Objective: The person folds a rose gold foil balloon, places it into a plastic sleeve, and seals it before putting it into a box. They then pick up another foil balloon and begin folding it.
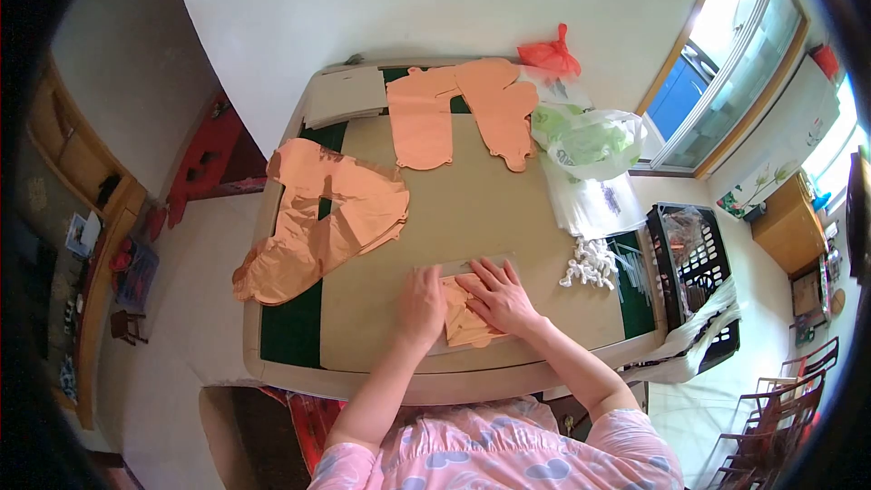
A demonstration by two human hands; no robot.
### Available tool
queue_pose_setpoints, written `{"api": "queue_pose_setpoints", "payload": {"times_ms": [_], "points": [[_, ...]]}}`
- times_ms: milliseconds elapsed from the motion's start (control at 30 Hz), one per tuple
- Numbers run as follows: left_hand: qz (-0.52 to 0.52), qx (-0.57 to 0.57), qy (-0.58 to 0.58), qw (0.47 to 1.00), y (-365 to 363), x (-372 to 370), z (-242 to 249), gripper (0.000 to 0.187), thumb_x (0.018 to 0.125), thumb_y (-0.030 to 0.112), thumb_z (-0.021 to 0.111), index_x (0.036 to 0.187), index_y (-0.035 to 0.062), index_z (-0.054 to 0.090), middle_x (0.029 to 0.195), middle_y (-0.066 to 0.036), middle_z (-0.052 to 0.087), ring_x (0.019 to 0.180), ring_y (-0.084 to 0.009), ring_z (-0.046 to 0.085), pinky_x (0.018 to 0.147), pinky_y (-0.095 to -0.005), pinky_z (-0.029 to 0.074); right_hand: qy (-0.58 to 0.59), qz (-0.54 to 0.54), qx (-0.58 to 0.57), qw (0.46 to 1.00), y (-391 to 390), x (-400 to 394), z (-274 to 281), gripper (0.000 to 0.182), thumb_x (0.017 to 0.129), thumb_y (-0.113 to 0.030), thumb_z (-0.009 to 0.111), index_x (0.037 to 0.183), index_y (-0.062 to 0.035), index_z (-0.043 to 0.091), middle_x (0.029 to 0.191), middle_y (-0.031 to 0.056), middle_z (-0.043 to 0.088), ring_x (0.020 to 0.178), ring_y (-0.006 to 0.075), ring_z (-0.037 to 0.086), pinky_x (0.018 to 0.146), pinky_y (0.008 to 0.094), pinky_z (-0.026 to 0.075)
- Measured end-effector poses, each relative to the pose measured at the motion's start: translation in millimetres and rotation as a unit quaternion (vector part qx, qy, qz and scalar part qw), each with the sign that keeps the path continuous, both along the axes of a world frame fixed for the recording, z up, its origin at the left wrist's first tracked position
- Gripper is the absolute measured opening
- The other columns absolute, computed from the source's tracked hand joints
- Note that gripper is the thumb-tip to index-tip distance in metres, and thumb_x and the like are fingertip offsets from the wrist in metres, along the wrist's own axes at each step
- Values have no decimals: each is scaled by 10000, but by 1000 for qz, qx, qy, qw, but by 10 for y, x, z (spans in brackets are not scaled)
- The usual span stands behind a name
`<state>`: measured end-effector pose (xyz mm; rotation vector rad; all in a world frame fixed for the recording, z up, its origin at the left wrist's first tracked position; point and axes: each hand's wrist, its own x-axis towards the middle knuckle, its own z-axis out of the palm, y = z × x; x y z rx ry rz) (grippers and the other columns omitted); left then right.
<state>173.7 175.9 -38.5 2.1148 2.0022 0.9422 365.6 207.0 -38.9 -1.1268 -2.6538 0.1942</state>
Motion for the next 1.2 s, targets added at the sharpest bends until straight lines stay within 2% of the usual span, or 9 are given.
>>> {"api": "queue_pose_setpoints", "payload": {"times_ms": [100,200,300,433,600,900,1000,1100,1200], "points": [[-112,-9,-2,994,-165,147,-148,452,864,161,601,1268,-2,482,1302,-182,515,1225,-312,476,1013,-445,386,13,0,-3,1000,-5,-10,6,481,920,-343,533,1383,-238,459,1447,138,394,1352,323,339,1102,538,216],[-98,-37,56,993,-332,177,-215,587,882,247,588,1366,-26,396,1410,-187,421,1343,-307,359,1103,-505,259,18,2,3,1000,-14,-16,47,473,912,-312,549,1367,-199,480,1434,148,408,1339,332,356,1096,542,231],[-90,-92,48,991,-350,123,-261,691,890,344,570,1423,-16,318,1493,-184,306,1407,-298,251,1118,-584,148,57,-2,-12,998,9,3,7,486,906,-274,559,1367,-152,465,1436,143,406,1336,325,364,1097,536,254],[-82,-104,72,989,-358,131,-236,767,878,425,564,1434,-20,283,1504,-185,283,1412,-301,239,1108,-625,100,70,-39,-13,997,-25,133,-2,487,898,-223,573,1349,-78,463,1424,144,421,1323,317,387,1092,525,285],[-72,-112,82,988,-360,142,-237,803,872,455,564,1442,-23,261,1517,-186,254,1421,-296,217,1092,-657,85,46,-60,10,997,-96,177,-18,475,916,-247,547,1352,-79,462,1415,146,437,1331,304,385,1093,529,277],[13,-158,146,977,-296,-128,-138,665,900,364,527,1411,-16,335,1514,-178,267,1437,-276,179,1097,-656,88,21,-69,8,997,-93,142,-11,476,944,-294,498,1369,-85,446,1433,141,419,1343,301,369,1103,533,251],[8,-67,141,988,-242,-132,-120,577,885,271,561,1368,-1,402,1433,-192,376,1372,-299,297,1096,-567,223,18,-68,2,998,-94,139,-5,478,949,-303,486,1374,-90,440,1441,139,408,1350,298,357,1106,531,248],[-19,-52,-13,998,-190,-83,-143,494,853,196,606,1290,5,476,1293,-181,489,1213,-318,447,1009,-472,362,15,-68,3,998,-96,150,6,479,951,-305,482,1379,-95,437,1445,138,402,1355,294,349,1108,529,246],[-11,-69,-64,995,51,-145,-149,349,813,166,658,1117,18,572,1149,-159,557,1080,-320,504,924,-430,413,24,-70,-6,997,-93,148,0,480,950,-305,482,1380,-97,435,1448,137,397,1359,292,344,1109,529,243]]}}
